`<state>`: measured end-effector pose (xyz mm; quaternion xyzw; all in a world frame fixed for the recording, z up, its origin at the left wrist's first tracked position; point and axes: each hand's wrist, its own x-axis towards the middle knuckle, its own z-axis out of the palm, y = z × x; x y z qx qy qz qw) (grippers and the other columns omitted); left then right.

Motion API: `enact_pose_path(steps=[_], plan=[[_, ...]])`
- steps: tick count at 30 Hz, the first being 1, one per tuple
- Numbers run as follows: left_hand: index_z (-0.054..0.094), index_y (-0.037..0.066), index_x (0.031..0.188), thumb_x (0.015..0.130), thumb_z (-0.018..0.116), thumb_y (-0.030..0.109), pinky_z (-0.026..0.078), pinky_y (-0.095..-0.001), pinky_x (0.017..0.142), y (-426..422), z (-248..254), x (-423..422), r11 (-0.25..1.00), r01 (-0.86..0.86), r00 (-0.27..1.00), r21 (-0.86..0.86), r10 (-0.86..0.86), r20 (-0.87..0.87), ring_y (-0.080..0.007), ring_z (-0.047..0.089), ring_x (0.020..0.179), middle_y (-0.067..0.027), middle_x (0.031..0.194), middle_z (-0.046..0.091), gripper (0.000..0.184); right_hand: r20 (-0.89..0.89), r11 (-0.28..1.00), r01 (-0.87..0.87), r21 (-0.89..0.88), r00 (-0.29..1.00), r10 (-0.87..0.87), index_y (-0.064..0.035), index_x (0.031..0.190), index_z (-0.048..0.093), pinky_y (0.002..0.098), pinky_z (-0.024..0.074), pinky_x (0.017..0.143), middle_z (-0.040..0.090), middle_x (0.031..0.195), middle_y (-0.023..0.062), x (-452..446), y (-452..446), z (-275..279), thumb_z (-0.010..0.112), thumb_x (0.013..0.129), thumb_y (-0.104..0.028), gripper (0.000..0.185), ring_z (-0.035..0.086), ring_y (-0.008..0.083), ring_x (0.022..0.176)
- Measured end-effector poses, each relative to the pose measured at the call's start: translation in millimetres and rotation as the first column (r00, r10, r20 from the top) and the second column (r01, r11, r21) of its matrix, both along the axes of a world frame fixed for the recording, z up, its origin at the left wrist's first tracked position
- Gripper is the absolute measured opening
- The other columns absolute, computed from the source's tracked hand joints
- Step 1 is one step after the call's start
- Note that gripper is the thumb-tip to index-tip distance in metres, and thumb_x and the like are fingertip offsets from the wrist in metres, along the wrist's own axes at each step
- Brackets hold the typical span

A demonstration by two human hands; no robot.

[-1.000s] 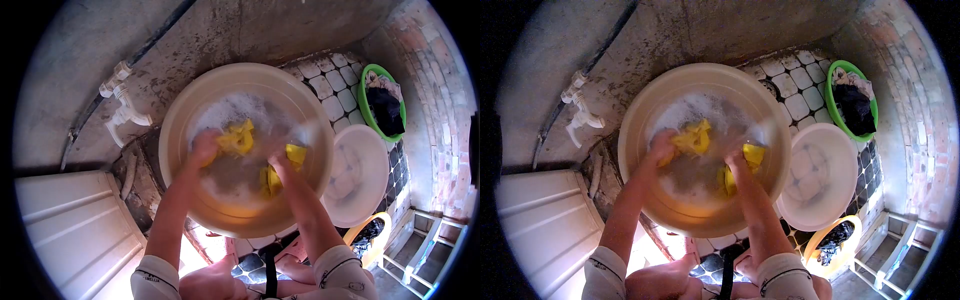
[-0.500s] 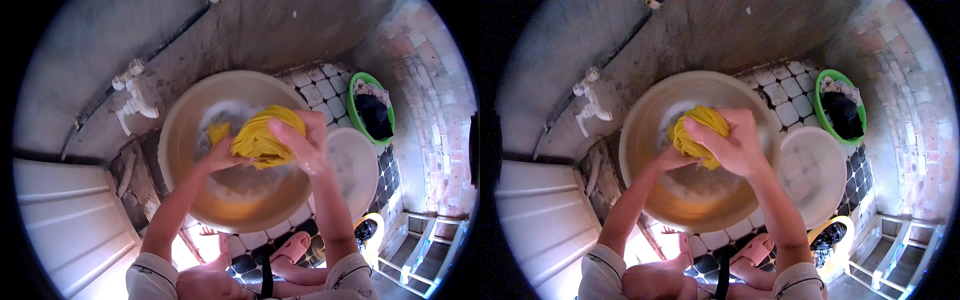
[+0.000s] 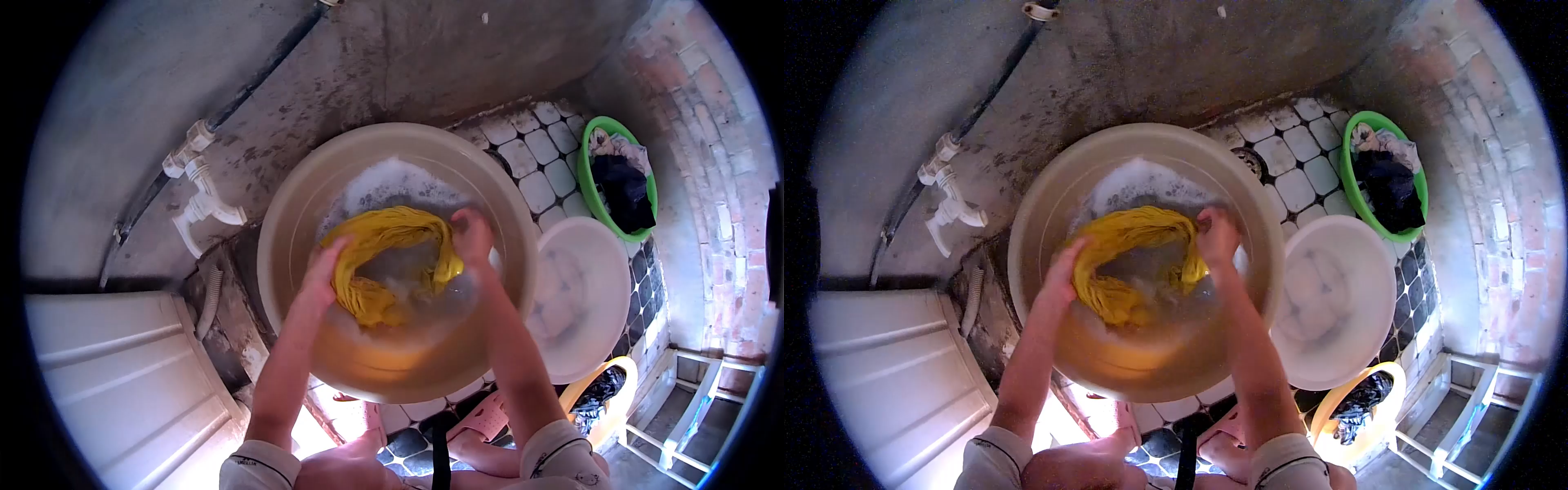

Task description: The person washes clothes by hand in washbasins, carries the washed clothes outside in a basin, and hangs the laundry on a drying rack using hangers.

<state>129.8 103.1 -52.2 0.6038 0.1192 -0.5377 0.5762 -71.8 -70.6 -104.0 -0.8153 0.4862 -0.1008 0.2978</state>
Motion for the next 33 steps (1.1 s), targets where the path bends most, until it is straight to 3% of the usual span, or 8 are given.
enact_pose_path(steps=[5, 8, 11, 17, 23, 27, 29, 33], plan=[[0.056, -0.001, 0.101, 0.073, 0.064, 0.021, 0.047, -0.0342, 0.073, -22.8, -18.4, -19.5, 0.768, 0.442, 0.597, 0.463, -0.637, 0.488, -0.0229, 0.058, 0.085, -0.0118, 0.094, 0.06, 0.036, -0.364, 0.975, -0.086, -0.203, 0.932, 0.006, -0.0165, 0.113, 0.052, 0.046, 0.0307, 0.094, 0.036, 0.127, 0.0185, 48.9, 88.4, -51.9, 0.055, 0.076, -0.024, 0.037, 0.035, 0.0347, 0.116], [0.057, 0.001, 0.102, 0.072, 0.059, 0.023, 0.045, -0.0357, 0.076, -26.0, -55.8, -16.2, 0.481, 0.48, -0.084, 0.734, -0.807, 0.584, -0.0249, 0.057, 0.085, -0.0078, 0.094, 0.061, 0.037, 0.26, 0.969, -0.245, 0.03, 0.938, 0.23, -0.0149, 0.116, 0.05, 0.0464, 0.0319, 0.093, 0.04, 0.122, 0.0185, 37.8, 73.0, -76.1, 0.055, 0.076, -0.024, 0.041, 0.038, 0.0367, 0.112], [0.054, 0.007, 0.108, 0.076, 0.055, 0.039, 0.043, -0.0412, 0.08, -20.7, -79.6, -22.0, 0.947, 0.312, 0.949, -0.071, -0.307, 0.075, -0.0283, 0.056, 0.088, -0.0076, 0.098, 0.06, 0.045, -0.069, 0.974, -0.025, -0.225, 0.998, 0.009, -0.0087, 0.115, 0.051, 0.0484, 0.0289, 0.093, 0.043, 0.122, 0.0166, 50.3, 72.1, -37.2, 0.059, 0.073, -0.028, 0.047, 0.037, 0.0384, 0.113], [0.047, 0.008, 0.114, 0.081, 0.051, 0.046, 0.047, -0.0343, 0.074, -37.7, -4.2, -35.1, 0.913, -0.034, 0.82, -0.407, -0.208, -0.534, -0.0243, 0.055, 0.087, -0.012, 0.104, 0.053, 0.05, 0.399, 0.989, -0.081, -0.124, 0.909, 0.124, -0.0078, 0.1, 0.059, 0.0419, 0.0336, 0.09, 0.045, 0.115, 0.0157, 56.0, 133.9, 61.1, 0.068, 0.058, -0.021, 0.045, 0.04, 0.0336, 0.106], [0.048, 0.007, 0.112, 0.084, 0.048, 0.038, 0.048, -0.0327, 0.074, -28.2, -21.3, -52.8, 0.754, -0.016, 0.878, -0.656, -0.303, -0.37, -0.0211, 0.055, 0.088, -0.0093, 0.103, 0.055, 0.041, 0.451, 0.93, -0.073, -0.361, 0.859, 0.243, -0.0087, 0.072, 0.066, 0.04, 0.0397, 0.081, 0.057, 0.098, 0.0128, 63.9, 126.9, 92.3, 0.067, 0.055, -0.024, 0.023, 0.05, 0.0312, 0.096], [0.049, 0.006, 0.111, 0.086, 0.046, 0.032, 0.048, -0.0317, 0.074, -23.8, -38.8, -58.0, 0.861, 0.195, 0.963, -0.469, -0.259, -0.076, -0.0189, 0.055, 0.088, -0.0075, 0.103, 0.056, 0.036, 0.506, 0.993, 0.101, -0.066, 0.861, -0.054, -0.0062, 0.07, 0.065, 0.0404, 0.0461, 0.069, 0.063, 0.08, 0.0108, 74.9, 81.0, 86.0, 0.065, 0.058, -0.026, 0.023, 0.06, 0.0287, 0.073], [0.049, 0.005, 0.111, 0.086, 0.047, 0.03, 0.049, -0.0306, 0.073, -22.9, -17.4, -58.2, 0.957, 0.263, 0.958, -0.121, -0.274, -0.083, -0.0183, 0.056, 0.086, -0.0068, 0.102, 0.056, 0.035, 0.079, 0.955, 0.164, 0.246, 0.979, -0.189, -0.005, 0.078, 0.065, 0.0387, 0.046, 0.073, 0.063, 0.085, 0.0119, 74.6, 41.2, 76.3, 0.065, 0.06, -0.027, 0.028, 0.059, 0.0267, 0.081], [0.05, 0.002, 0.111, 0.086, 0.049, 0.034, 0.048, -0.0338, 0.076, -25.3, 8.5, -7.9, 0.933, 0.333, 0.876, -0.134, -0.359, -0.321, -0.0194, 0.057, 0.088, -0.0112, 0.099, 0.059, 0.041, 0.121, 0.961, -0.02, -0.275, 0.991, 0.056, -0.0084, 0.104, 0.057, 0.0378, 0.043, 0.082, 0.053, 0.111, 0.0155, 42.8, 16.3, 11.0, 0.065, 0.066, -0.027, 0.043, 0.05, 0.0312, 0.101]])
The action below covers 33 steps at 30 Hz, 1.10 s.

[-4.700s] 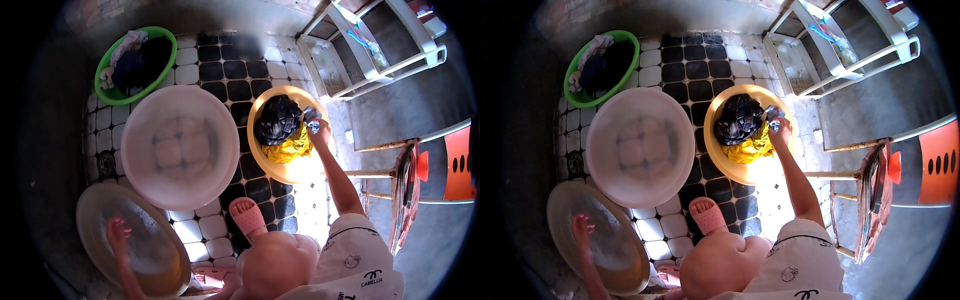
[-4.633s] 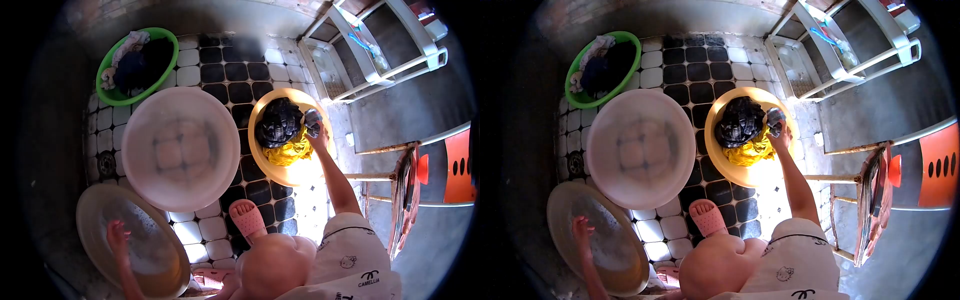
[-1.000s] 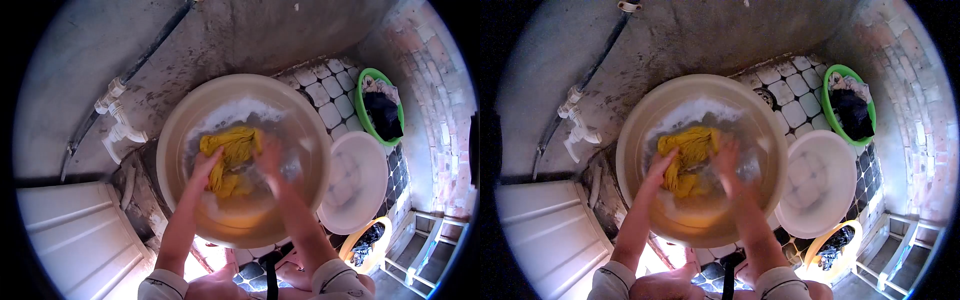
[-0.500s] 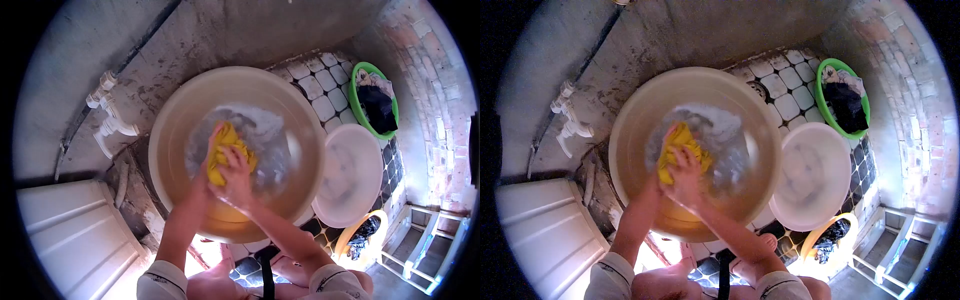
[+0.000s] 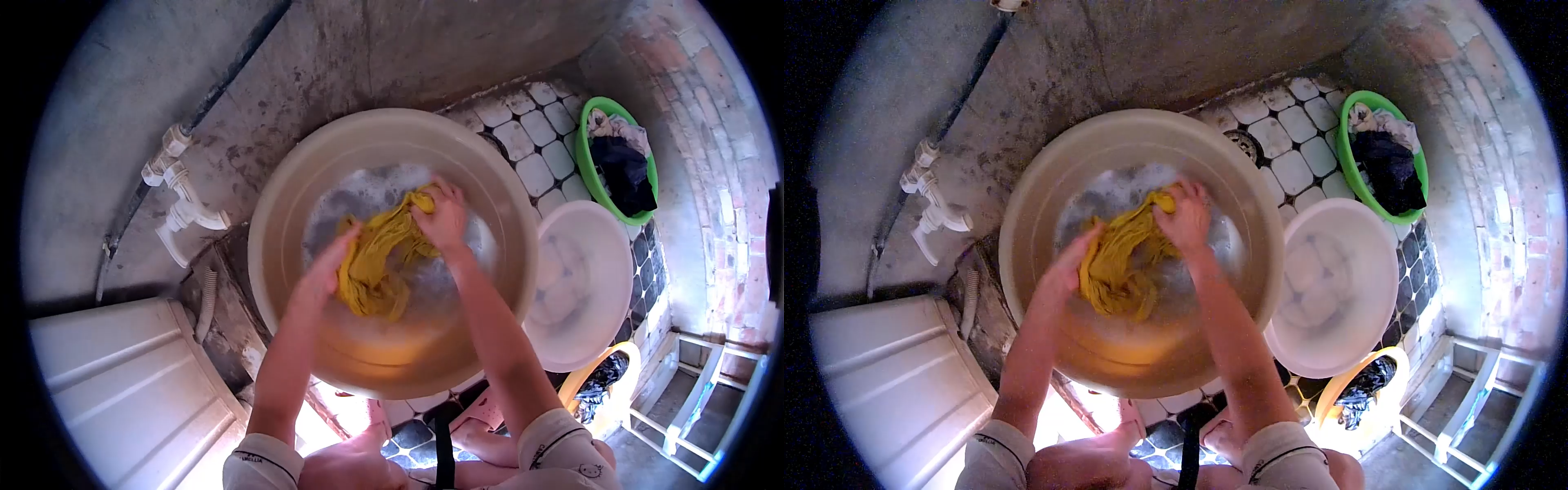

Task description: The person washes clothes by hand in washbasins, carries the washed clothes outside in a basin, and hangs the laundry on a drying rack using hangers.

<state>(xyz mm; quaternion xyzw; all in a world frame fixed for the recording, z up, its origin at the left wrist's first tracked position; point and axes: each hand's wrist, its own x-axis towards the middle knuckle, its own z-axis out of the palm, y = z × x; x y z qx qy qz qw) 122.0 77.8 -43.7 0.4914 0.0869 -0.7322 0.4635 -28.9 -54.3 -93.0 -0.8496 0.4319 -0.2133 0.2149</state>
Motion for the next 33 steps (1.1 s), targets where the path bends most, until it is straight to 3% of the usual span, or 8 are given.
enact_pose_path(steps=[2, 5, 6, 9, 12, 22, 29, 33], plan=[[0.042, 0.002, 0.119, 0.083, 0.053, 0.032, 0.047, -0.038, 0.078, -0.7, -21.9, 8.1, 1.0, 0.007, 0.961, -0.003, -0.006, 0.278, -0.0248, 0.056, 0.095, -0.0148, 0.108, 0.055, 0.048, -0.075, 0.976, 0.05, -0.211, 0.995, -0.067, -0.0102, 0.112, 0.052, 0.0369, 0.0404, 0.088, 0.045, 0.123, 0.013, -9.1, 11.1, -27.8, 0.063, 0.067, -0.02, 0.048, 0.045, 0.0289, 0.11], [0.039, 0.003, 0.121, 0.083, 0.053, 0.026, 0.046, -0.039, 0.081, 0.3, -54.3, -31.6, 0.832, 0.37, -0.158, 0.414, -0.383, 0.91, -0.0267, 0.053, 0.098, -0.0154, 0.11, 0.052, 0.047, -0.276, 0.928, -0.307, -0.211, 0.929, 0.245, -0.0127, 0.119, 0.046, 0.0373, 0.0376, 0.091, 0.04, 0.127, 0.0127, -8.5, 43.5, -64.1, 0.06, 0.071, -0.019, 0.051, 0.041, 0.031, 0.113], [0.038, 0.004, 0.121, 0.082, 0.053, 0.024, 0.045, -0.0394, 0.082, 1.8, -61.0, -36.0, 0.826, 0.395, -0.181, 0.402, -0.359, 0.916, -0.0274, 0.052, 0.099, -0.0156, 0.111, 0.052, 0.046, -0.286, 0.918, -0.377, -0.125, 0.9, 0.33, -0.0124, 0.121, 0.044, 0.0374, 0.0361, 0.093, 0.04, 0.127, 0.013, -9.2, 46.2, -76.6, 0.058, 0.073, -0.019, 0.05, 0.04, 0.0314, 0.114], [0.035, 0.005, 0.123, 0.082, 0.053, 0.018, 0.044, -0.0405, 0.084, -5.0, -56.3, -20.9, 0.94, 0.342, 0.459, -0.001, -0.166, 0.872, -0.0293, 0.05, 0.102, -0.0162, 0.113, 0.049, 0.047, 0.008, 0.907, -0.242, 0.344, 0.967, 0.254, -0.0075, 0.119, 0.046, 0.0376, 0.0326, 0.095, 0.043, 0.125, 0.015, -16.1, 44.6, -95.4, 0.05, 0.082, -0.021, 0.039, 0.039, 0.0321, 0.115], [0.034, 0.007, 0.125, 0.081, 0.055, 0.026, 0.044, -0.0393, 0.084, -2.0, -80.5, -18.2, 0.97, -0.163, 0.953, -0.181, 0.203, 0.226, -0.0284, 0.052, 0.1, -0.0151, 0.118, 0.046, 0.052, 0.154, 0.826, 0.071, 0.559, 0.97, -0.188, -0.0058, 0.111, 0.052, 0.039, 0.0351, 0.091, 0.046, 0.122, 0.0143, 2.8, 62.3, -59.7, 0.056, 0.077, -0.022, 0.038, 0.041, 0.0335, 0.112], [0.041, 0.008, 0.12, 0.084, 0.04, 0.049, 0.043, -0.0353, 0.085, 17.6, -90.5, -37.2, 0.762, -0.556, 0.668, -0.333, 0.171, -0.724, -0.0218, 0.049, 0.102, -0.009, 0.114, 0.048, 0.054, 0.321, 0.98, -0.153, -0.127, 0.929, 0.186, -0.0084, 0.075, 0.061, 0.0434, 0.04, 0.079, 0.053, 0.11, 0.0116, 29.5, 118.6, 97.2, 0.067, 0.061, -0.018, 0.019, 0.047, 0.0332, 0.101], [0.047, 0.001, 0.115, 0.082, 0.054, 0.038, 0.046, -0.0349, 0.08, 8.0, 8.5, -42.6, 0.995, 0.094, 0.937, 0.03, -0.099, 0.335, -0.0232, 0.052, 0.099, -0.0115, 0.108, 0.054, 0.05, 0.158, 0.985, 0.114, 0.131, 0.978, -0.135, -0.0085, 0.07, 0.062, 0.0416, 0.0449, 0.053, 0.057, 0.059, 0.0137, 21.7, 20.7, 46.6, 0.063, 0.064, -0.022, 0.015, 0.056, 0.0315, 0.053], [0.028, 0.001, 0.127, 0.072, 0.067, 0.034, 0.044, -0.0364, 0.083, 7.3, -1.6, 6.1, 0.945, 0.328, 0.712, 0.001, -0.248, 0.657, -0.0274, 0.047, 0.107, -0.0198, 0.122, 0.041, 0.075, -0.147, 0.999, 0.033, 0.029, 0.989, -0.028, -0.0095, 0.087, 0.062, 0.0455, 0.0379, 0.077, 0.053, 0.098, 0.0146, -24.3, -8.7, -31.6, 0.058, 0.073, -0.03, 0.025, 0.05, 0.0315, 0.092]])
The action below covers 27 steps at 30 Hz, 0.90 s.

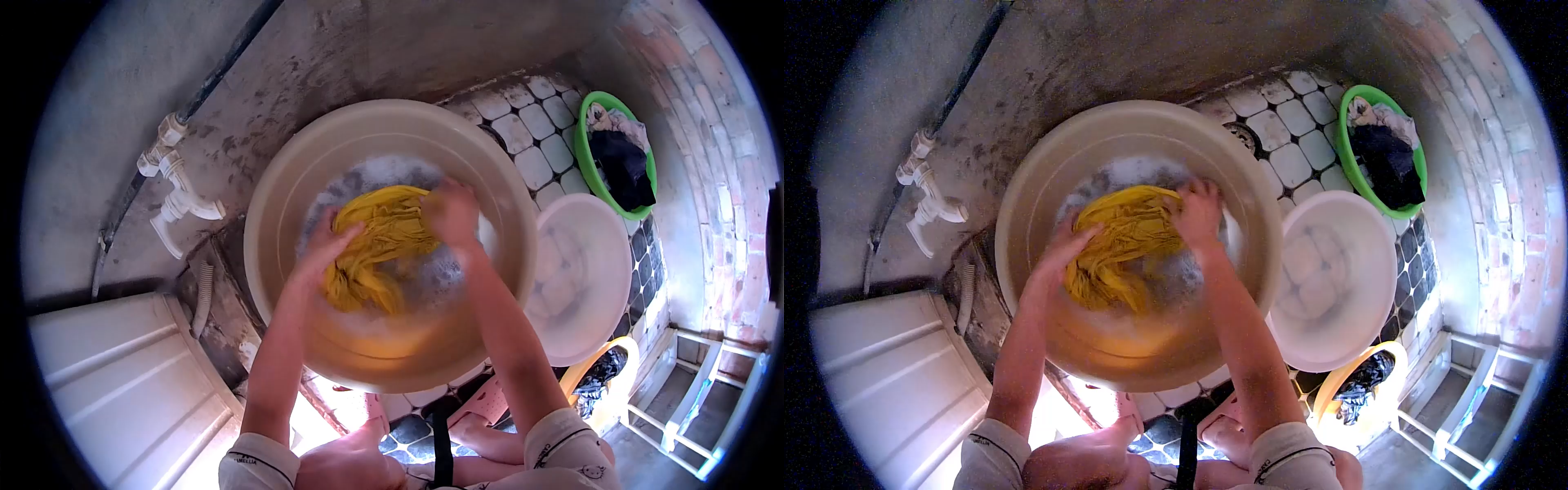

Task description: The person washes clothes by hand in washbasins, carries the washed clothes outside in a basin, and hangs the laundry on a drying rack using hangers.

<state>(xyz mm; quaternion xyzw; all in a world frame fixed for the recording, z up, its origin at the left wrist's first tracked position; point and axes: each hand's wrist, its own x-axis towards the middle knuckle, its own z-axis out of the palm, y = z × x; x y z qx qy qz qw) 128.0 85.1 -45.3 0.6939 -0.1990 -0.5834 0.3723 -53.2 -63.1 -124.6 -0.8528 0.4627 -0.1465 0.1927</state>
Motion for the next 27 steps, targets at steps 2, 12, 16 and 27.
enact_pose_path(steps=[2, 12, 16, 27], plan=[[0.028, 0.002, 0.128, 0.069, 0.07, 0.03, 0.044, -0.0367, 0.084, -2.2, -15.1, 6.7, 0.989, 0.136, 0.762, 0.05, -0.137, 0.633, -0.0302, 0.047, 0.107, -0.0222, 0.122, 0.04, 0.078, -0.26, 0.99, 0.039, 0.133, 0.966, -0.003, -0.012, 0.108, 0.056, 0.0508, 0.0197, 0.098, 0.034, 0.132, 0.0111, 2.4, 10.7, -11.0, 0.052, 0.081, -0.033, 0.034, 0.025, 0.0303, 0.125], [0.044, 0.007, 0.116, 0.059, 0.069, 0.009, 0.044, -0.042, 0.078, -0.5, -61.3, -0.4, 0.872, 0.347, 0.369, 0.345, -0.465, 0.805, -0.0335, 0.049, 0.097, -0.016, 0.11, 0.047, 0.062, -0.133, 0.991, -0.01, 0.132, 0.991, 0.028, -0.0113, 0.102, 0.056, 0.0499, 0.0349, 0.084, 0.06, 0.081, 0.0142, -3.7, 35.3, -60.0, 0.05, 0.082, -0.022, 0.023, 0.058, 0.0312, 0.074], [0.052, 0.006, 0.106, 0.059, 0.068, 0.005, 0.044, -0.0399, 0.074, 6.6, -73.7, -12.5, 0.909, 0.399, 0.111, 0.117, -0.175, 0.978, -0.0287, 0.053, 0.091, -0.0164, 0.096, 0.054, 0.05, 0.265, 0.995, 0.027, 0.1, 0.963, -0.052, -0.0075, 0.087, 0.054, 0.0416, 0.0422, 0.054, 0.053, 0.062, 0.018, 1.0, 29.1, 79.0, 0.046, 0.086, -0.019, 0.014, 0.053, 0.0355, 0.055], [0.045, 0.005, 0.101, 0.067, 0.067, 0.005, 0.044, -0.0218, 0.067, -14.4, 117.0, -27.2, 0.804, -0.142, 0.948, -0.577, -0.057, -0.314, -0.0084, 0.053, 0.084, -0.0034, 0.092, 0.053, 0.04, 0.82, 0.896, -0.422, 0.141, 0.557, 0.133, -0.0062, 0.094, 0.054, 0.0258, 0.0423, 0.07, 0.058, 0.097, 0.0085, -20.1, -14.8, 206.2, 0.052, 0.086, -0.021, 0.017, 0.053, 0.0113, 0.077]])
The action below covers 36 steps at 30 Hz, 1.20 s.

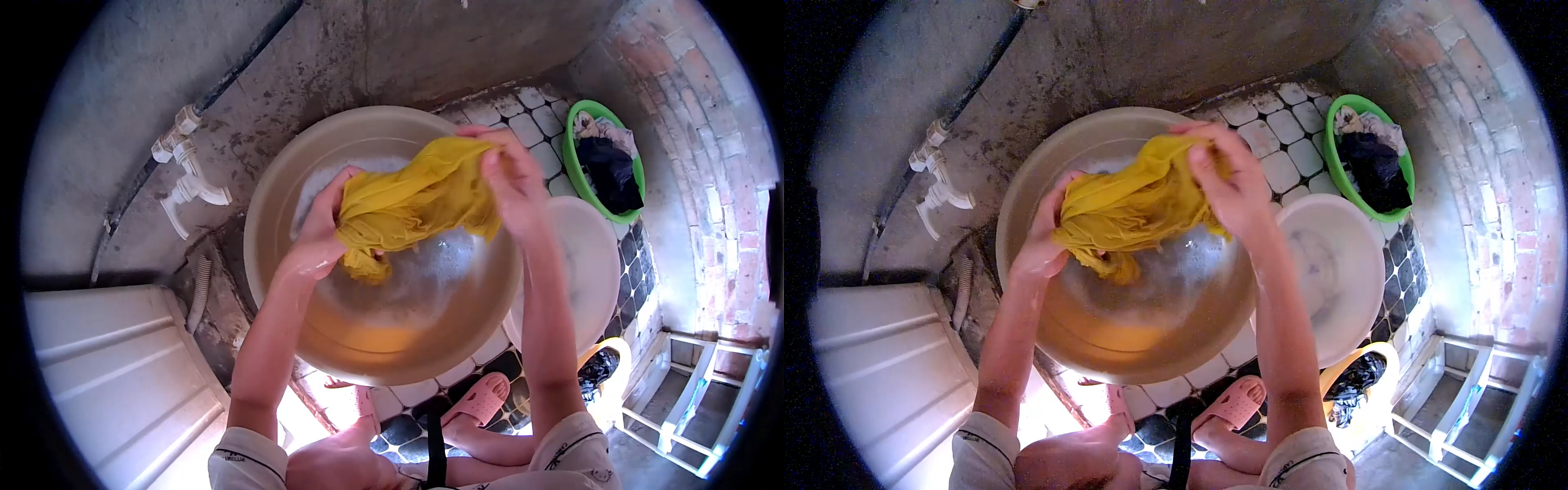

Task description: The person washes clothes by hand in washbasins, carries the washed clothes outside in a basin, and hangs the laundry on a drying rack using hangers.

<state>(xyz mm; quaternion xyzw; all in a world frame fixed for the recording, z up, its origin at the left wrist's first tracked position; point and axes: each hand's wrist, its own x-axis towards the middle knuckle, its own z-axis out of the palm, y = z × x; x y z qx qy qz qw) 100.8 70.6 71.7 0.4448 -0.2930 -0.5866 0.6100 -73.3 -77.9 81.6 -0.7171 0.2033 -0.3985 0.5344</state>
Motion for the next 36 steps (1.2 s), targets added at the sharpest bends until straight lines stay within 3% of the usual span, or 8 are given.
enact_pose_path(steps=[11, 14, 16, 19, 22, 25, 30, 36], plan=[[0.04, 0.005, 0.105, 0.07, 0.06, 0.001, 0.045, -0.0271, 0.071, 1.5, -44.9, 42.4, 0.831, -0.338, 0.941, 0.441, 0.286, 0.181, -0.0135, 0.051, 0.092, -0.0064, 0.097, 0.051, 0.04, -0.566, 0.878, -0.15, 0.454, 0.712, 0.415, -0.0067, 0.124, 0.041, 0.0343, 0.037, 0.092, 0.055, 0.107, 0.0132, 1.8, 9.9, -165.9, 0.068, 0.068, -0.019, 0.063, 0.045, 0.0238, 0.111], [0.038, 0.008, 0.113, 0.068, 0.06, 0.003, 0.046, -0.0324, 0.072, -2.3, -121.7, 44.2, 0.764, -0.469, 0.701, 0.442, 0.018, 0.713, -0.0204, 0.052, 0.095, -0.0137, 0.104, 0.049, 0.05, -0.775, 0.998, -0.043, -0.046, 0.631, -0.009, -0.0181, 0.126, 0.04, 0.0356, 0.0362, 0.092, 0.049, 0.116, 0.0144, 7.2, -2.9, -208.8, 0.068, 0.067, -0.017, 0.065, 0.041, 0.0288, 0.114], [0.04, 0.011, 0.118, 0.067, 0.061, 0.007, 0.046, -0.0371, 0.075, 6.7, -199.3, 19.0, 0.882, -0.446, 0.052, 0.153, -0.145, 0.988, -0.0279, 0.052, 0.096, -0.0201, 0.108, 0.047, 0.056, -0.758, 0.963, 0.017, -0.268, 0.614, -0.221, -0.026, 0.126, 0.04, 0.0425, 0.0332, 0.094, 0.037, 0.127, 0.0175, 26.4, 36.5, -197.0, 0.063, 0.07, -0.018, 0.061, 0.035, 0.0374, 0.116], [0.044, 0.012, 0.116, 0.068, 0.063, 0.011, 0.045, -0.0388, 0.077, -7.0, -196.4, 14.1, 0.908, -0.216, 0.136, 0.358, -0.336, 0.932, -0.0299, 0.052, 0.096, -0.0195, 0.111, 0.046, 0.052, -0.775, 0.855, -0.181, -0.486, 0.542, -0.326, -0.0243, 0.128, 0.038, 0.0419, 0.0311, 0.096, 0.04, 0.124, 0.0171, 32.5, 58.7, -217.4, 0.055, 0.077, -0.03, 0.054, 0.035, 0.0376, 0.116], [0.048, 0.014, 0.114, 0.069, 0.065, 0.015, 0.044, -0.0406, 0.08, -6.9, -193.4, 6.4, 0.84, 0.049, 0.17, 0.54, -0.54, 0.824, -0.0318, 0.051, 0.096, -0.019, 0.115, 0.045, 0.048, -0.985, 0.945, -0.284, 0.161, 0.017, 0.172, -0.012, 0.119, 0.047, 0.0414, 0.0318, 0.096, 0.043, 0.122, 0.0192, 25.4, 21.7, -226.2, 0.058, 0.075, -0.028, 0.048, 0.04, 0.0373, 0.113], [0.047, 0.015, 0.115, 0.072, 0.065, 0.017, 0.044, -0.0394, 0.083, -6.1, -201.5, 20.8, 0.885, -0.149, 0.976, 0.441, 0.061, 0.208, -0.0282, 0.053, 0.092, -0.0125, 0.114, 0.047, 0.046, -0.878, 0.97, 0.111, -0.214, 0.413, -0.241, -0.0028, 0.092, 0.059, 0.0357, 0.043, 0.081, 0.048, 0.117, 0.0163, 35.5, 45.7, -211.8, 0.066, 0.066, -0.023, 0.034, 0.051, 0.0299, 0.099], [0.048, 0.013, 0.113, 0.081, 0.057, 0.024, 0.045, -0.0344, 0.082, -9.1, -139.1, -15.4, 0.909, -0.168, 0.766, 0.382, 0.364, -0.53, -0.0202, 0.054, 0.089, -0.0078, 0.103, 0.051, 0.035, -0.411, 0.916, 0.237, -0.322, 0.837, -0.361, -0.0044, 0.081, 0.061, 0.0444, 0.0351, 0.087, 0.047, 0.12, 0.0135, 63.7, 111.8, -132.3, 0.071, 0.055, -0.022, 0.033, 0.041, 0.0349, 0.109], [0.048, 0.008, 0.109, 0.084, 0.051, 0.033, 0.046, -0.0315, 0.077, 3.0, -96.3, -30.1, 0.959, -0.081, 0.898, 0.273, 0.189, -0.398, -0.0161, 0.054, 0.087, -0.009, 0.095, 0.053, 0.036, -0.236, 0.845, 0.232, -0.483, 0.894, -0.38, -0.0055, 0.077, 0.062, 0.0419, 0.0375, 0.079, 0.052, 0.108, 0.0107, 69.2, 127.3, -87.8, 0.069, 0.055, -0.021, 0.028, 0.045, 0.0303, 0.1]])
